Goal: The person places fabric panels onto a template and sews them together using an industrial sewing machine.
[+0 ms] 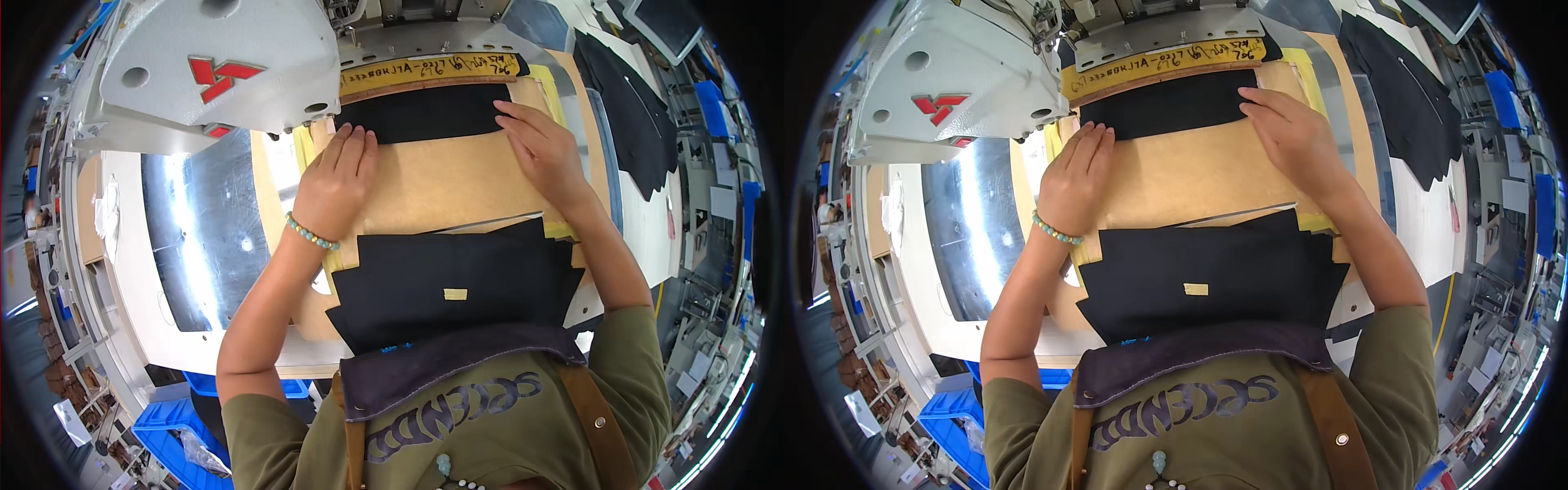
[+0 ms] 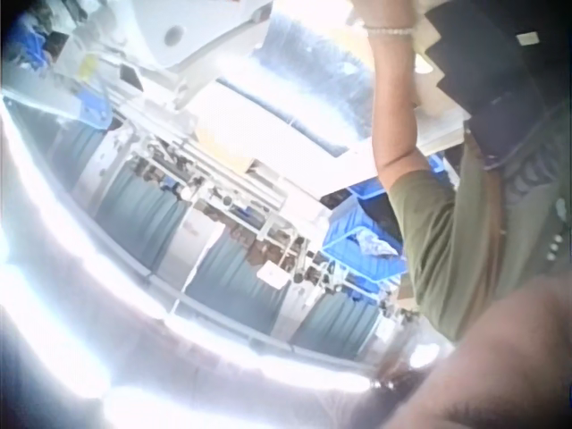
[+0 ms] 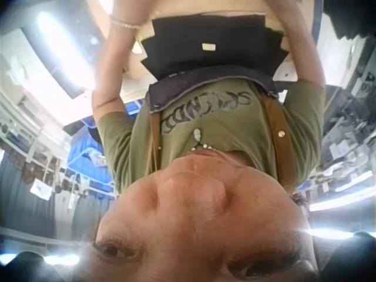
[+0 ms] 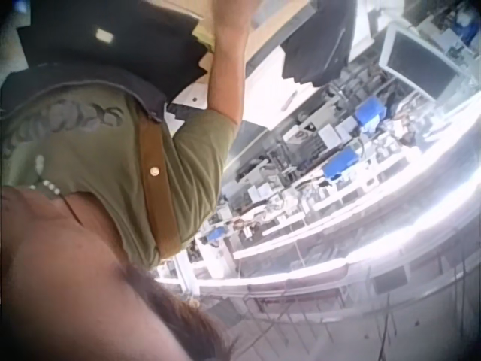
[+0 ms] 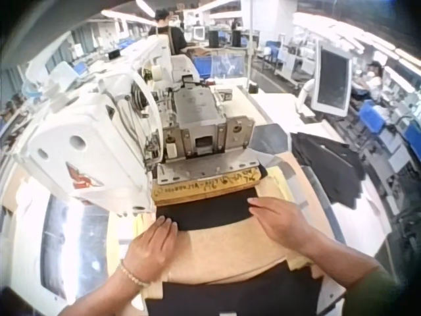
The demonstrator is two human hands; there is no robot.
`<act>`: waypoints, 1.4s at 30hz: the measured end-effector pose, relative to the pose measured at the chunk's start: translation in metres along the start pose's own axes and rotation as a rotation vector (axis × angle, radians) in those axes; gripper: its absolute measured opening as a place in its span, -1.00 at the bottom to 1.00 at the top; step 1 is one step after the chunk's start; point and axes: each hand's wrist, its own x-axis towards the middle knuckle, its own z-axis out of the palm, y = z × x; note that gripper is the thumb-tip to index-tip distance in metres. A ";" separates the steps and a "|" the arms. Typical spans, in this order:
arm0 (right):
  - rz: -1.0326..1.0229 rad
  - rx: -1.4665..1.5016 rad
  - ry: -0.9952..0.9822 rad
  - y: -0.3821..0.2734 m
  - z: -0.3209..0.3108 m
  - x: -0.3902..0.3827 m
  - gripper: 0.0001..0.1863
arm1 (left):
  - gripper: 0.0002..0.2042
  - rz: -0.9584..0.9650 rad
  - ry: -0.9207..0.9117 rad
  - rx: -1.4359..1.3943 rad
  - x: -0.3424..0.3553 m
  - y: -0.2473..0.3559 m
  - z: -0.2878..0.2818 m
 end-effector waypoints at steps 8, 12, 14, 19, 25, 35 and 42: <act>-0.046 -0.016 0.075 -0.003 -0.007 0.001 -0.82 | -0.66 -0.046 0.051 -0.068 0.002 0.001 0.002; -0.138 -0.093 0.186 -0.001 -0.008 0.003 -0.80 | -0.66 -0.024 0.092 -0.084 0.008 0.002 0.001; -0.140 -0.103 0.169 -0.001 -0.009 0.001 -0.80 | -0.65 -0.027 0.096 -0.092 0.011 0.002 0.002; -0.111 -0.144 0.192 -0.001 -0.012 -0.001 -0.81 | -0.66 -0.005 0.065 -0.141 0.015 0.002 0.004; -0.002 -0.136 0.123 0.002 -0.006 -0.002 -0.86 | -0.69 -0.050 0.073 -0.147 0.020 0.002 0.013; -0.057 -0.150 0.046 0.001 -0.003 0.013 -0.86 | -0.71 -0.098 0.012 -0.026 0.005 0.002 0.004; -0.102 -0.177 0.047 0.001 -0.001 0.013 -0.82 | -0.75 -0.079 0.015 0.015 0.007 0.000 0.002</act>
